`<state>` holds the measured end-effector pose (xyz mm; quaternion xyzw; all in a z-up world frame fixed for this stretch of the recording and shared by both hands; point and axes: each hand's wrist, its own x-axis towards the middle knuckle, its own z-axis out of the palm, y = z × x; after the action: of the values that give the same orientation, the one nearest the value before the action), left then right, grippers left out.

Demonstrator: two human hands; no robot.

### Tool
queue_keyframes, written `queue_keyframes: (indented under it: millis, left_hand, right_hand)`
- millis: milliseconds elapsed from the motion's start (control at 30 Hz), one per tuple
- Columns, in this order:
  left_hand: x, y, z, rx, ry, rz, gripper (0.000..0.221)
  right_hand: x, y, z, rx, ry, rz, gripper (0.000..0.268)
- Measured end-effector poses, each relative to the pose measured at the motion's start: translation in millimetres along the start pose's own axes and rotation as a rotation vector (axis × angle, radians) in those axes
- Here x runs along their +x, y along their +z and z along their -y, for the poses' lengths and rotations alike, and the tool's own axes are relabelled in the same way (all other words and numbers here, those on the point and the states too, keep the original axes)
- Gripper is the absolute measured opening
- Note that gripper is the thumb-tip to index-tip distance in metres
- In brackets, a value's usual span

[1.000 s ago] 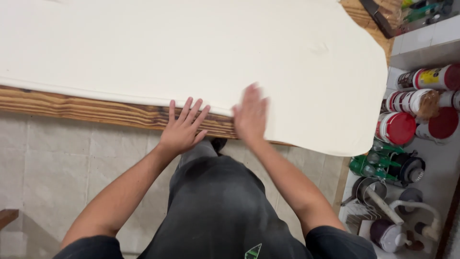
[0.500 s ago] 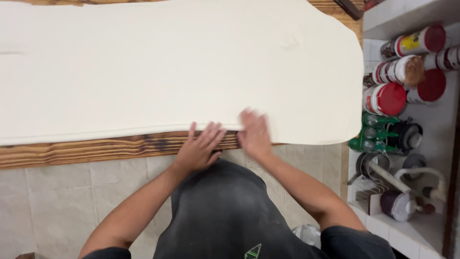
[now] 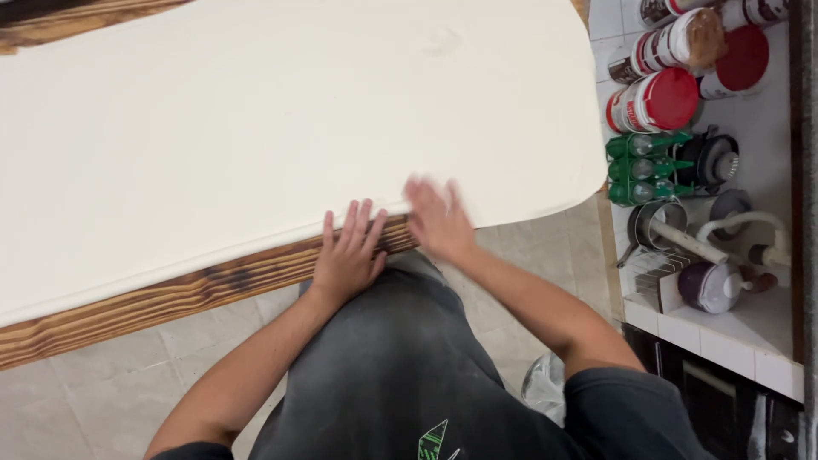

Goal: Smoothing out a large sheet of dough, cutting it into small pieces with a knife, and arranging the pieces on a baking tray.

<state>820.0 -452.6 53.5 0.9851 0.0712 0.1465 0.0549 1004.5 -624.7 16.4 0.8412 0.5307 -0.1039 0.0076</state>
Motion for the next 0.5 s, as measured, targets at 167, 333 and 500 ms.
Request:
queue_keyframes:
  millis: [167,333,500]
  left_hand:
    - [11.8,4.9,-22.4,0.027,0.006,0.034,0.082]
    - [35.8,20.9,-53.4,0.05,0.009,0.001,0.084]
    - [65.9,12.4,-96.2,0.064,-0.21,0.069,0.081]
  right_hand:
    - [2.7,-41.3,-36.6,-0.042,0.156,-0.293,0.066]
    - [-33.7,-18.8,-41.2,-0.052,-0.216,-0.393,0.075]
    - [-1.7,-67.9,-108.9,-0.023,0.039,-0.292,0.074]
